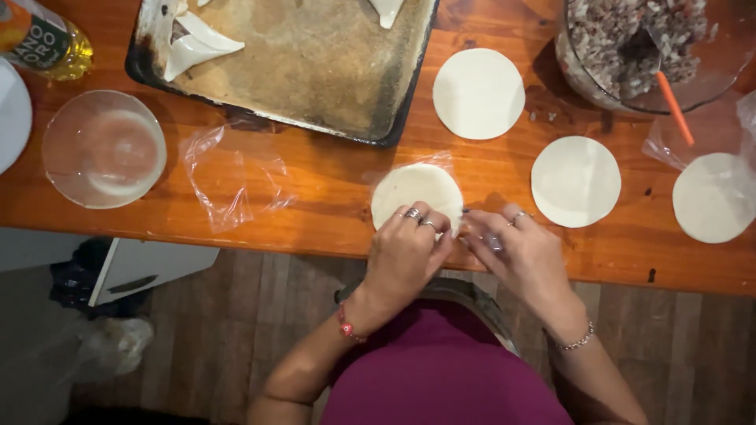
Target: The person prepares triangular pastries by placing a meat filling onto round dough wrappers, folding them into a triangle shape, and sealing the edges. The finished pastries are placed on a baking sheet.
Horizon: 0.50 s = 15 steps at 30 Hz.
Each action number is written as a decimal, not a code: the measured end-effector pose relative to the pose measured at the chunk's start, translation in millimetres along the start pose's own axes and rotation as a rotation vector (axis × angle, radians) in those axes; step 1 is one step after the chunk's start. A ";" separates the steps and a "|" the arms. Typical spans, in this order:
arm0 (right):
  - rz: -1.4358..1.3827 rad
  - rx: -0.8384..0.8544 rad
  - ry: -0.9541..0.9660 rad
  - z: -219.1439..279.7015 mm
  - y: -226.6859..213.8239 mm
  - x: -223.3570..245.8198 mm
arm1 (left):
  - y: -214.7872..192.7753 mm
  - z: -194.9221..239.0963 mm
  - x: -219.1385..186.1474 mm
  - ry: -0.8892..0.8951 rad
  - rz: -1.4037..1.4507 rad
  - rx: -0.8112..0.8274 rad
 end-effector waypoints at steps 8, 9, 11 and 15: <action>-0.107 0.029 -0.034 -8.7 8.1 -7.4 | -18.7 7.2 16.2 -0.015 0.019 -0.016; -0.158 0.032 -0.037 -10.3 7.4 -8.5 | -20.0 10.5 17.9 0.003 0.031 0.000; -0.200 0.036 -0.051 -19.0 0.8 -10.6 | -16.2 15.7 18.9 0.036 0.006 0.007; -0.146 0.002 -0.014 -43.6 -3.4 -5.4 | -5.4 22.6 21.2 0.099 -0.046 -0.005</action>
Point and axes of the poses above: each hand's wrist, its own z-axis away from the middle knuckle, its own y-axis out of the palm, x = y × z, the point moved 2 cm from there along -z, towards the middle knuckle, and after that the axes turned 9 degrees about -y, right-handed, at the moved point
